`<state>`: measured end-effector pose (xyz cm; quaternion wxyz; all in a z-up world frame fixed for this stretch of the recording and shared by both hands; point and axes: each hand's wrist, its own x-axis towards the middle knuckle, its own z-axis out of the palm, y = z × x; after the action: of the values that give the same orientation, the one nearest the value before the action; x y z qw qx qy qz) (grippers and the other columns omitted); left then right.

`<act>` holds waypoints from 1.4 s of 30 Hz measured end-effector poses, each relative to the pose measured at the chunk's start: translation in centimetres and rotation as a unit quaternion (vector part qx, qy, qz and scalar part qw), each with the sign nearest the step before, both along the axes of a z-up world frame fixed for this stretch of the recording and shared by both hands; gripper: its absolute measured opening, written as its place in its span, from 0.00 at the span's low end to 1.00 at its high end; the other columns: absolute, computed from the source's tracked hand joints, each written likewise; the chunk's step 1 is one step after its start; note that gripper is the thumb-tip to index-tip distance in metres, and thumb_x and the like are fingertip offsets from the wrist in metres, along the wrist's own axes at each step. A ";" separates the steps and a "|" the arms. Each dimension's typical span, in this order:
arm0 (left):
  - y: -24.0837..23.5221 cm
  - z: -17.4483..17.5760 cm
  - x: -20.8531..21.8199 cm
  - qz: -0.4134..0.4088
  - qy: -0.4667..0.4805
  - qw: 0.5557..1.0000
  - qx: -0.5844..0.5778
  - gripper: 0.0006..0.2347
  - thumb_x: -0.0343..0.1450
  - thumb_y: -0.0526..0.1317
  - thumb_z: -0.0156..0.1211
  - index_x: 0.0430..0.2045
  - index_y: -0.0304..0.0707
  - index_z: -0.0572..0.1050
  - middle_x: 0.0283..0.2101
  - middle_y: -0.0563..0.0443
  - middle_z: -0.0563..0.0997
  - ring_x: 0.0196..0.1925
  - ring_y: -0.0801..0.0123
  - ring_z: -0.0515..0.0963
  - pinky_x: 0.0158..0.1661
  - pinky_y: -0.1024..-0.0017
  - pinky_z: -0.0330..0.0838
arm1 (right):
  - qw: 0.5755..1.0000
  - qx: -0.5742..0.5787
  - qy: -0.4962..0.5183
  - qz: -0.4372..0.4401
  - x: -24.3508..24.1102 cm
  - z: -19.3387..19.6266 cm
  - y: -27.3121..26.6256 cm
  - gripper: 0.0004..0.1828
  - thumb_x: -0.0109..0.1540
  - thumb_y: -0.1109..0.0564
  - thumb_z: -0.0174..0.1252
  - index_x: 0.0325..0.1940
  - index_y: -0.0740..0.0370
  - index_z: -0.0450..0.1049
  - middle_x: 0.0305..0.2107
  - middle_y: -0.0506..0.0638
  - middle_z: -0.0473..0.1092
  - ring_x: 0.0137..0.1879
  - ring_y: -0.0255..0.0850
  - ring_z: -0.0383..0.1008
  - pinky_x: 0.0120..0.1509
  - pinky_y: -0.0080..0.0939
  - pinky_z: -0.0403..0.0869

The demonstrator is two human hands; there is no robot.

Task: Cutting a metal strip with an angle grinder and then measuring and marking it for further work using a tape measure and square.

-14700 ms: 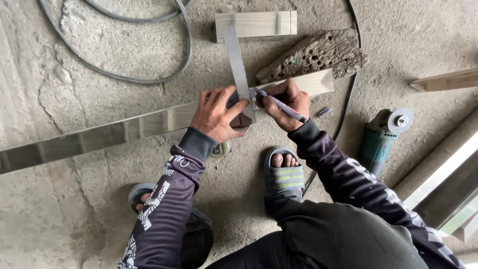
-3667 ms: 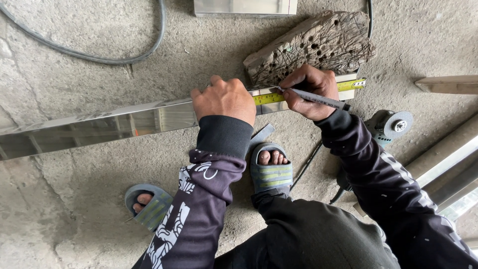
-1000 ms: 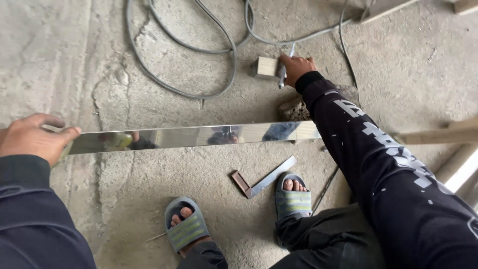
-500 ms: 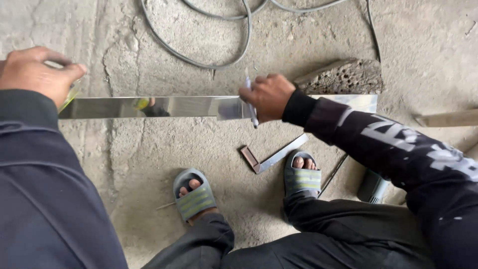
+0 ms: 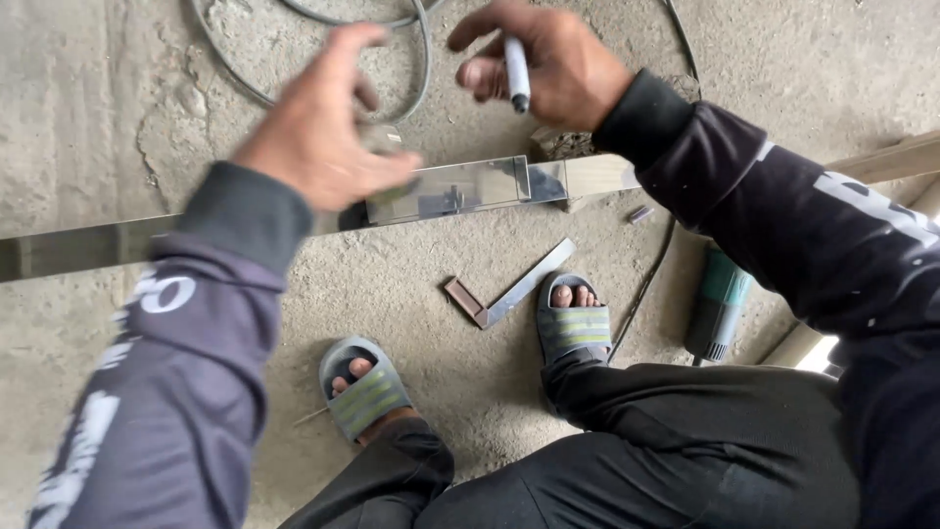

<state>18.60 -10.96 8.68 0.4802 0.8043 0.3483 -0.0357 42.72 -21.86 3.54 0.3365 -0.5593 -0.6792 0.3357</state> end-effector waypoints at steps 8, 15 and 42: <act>-3.0 -4.9 4.4 -0.132 -0.183 0.972 0.069 0.47 0.63 0.43 0.79 0.70 0.50 0.45 0.66 0.28 0.61 0.47 0.48 0.77 0.42 0.54 0.78 | 0.991 -0.080 0.105 0.008 0.3 -2.3 -3.5 0.10 0.68 0.59 0.62 0.51 0.68 0.75 0.38 0.54 0.77 0.41 0.39 0.80 0.47 0.37 0.83; -2.4 -5.4 4.3 -0.163 0.074 0.983 0.041 0.16 0.74 0.49 0.57 0.53 0.43 0.76 0.52 0.44 0.74 0.50 0.53 0.75 0.52 0.47 0.72 | 0.980 -0.194 -0.039 -0.029 7.2 -3.0 -8.7 0.08 0.71 0.60 0.52 0.48 0.68 0.73 0.32 0.57 0.79 0.35 0.45 0.83 0.40 0.44 0.82; -7.0 -8.6 7.0 -0.076 0.304 0.947 0.075 0.08 0.75 0.33 0.49 0.36 0.33 0.79 0.36 0.38 0.81 0.37 0.48 0.82 0.38 0.53 0.79 | 0.950 -0.276 -0.145 -0.015 6.3 -9.3 -9.0 0.12 0.67 0.51 0.61 0.51 0.58 0.78 0.44 0.53 0.80 0.43 0.46 0.82 0.44 0.46 0.82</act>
<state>25.64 -17.98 0.10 0.2855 0.8131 0.4175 -0.2881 49.03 -30.83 -5.77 0.0723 -0.6832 -0.5929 0.4201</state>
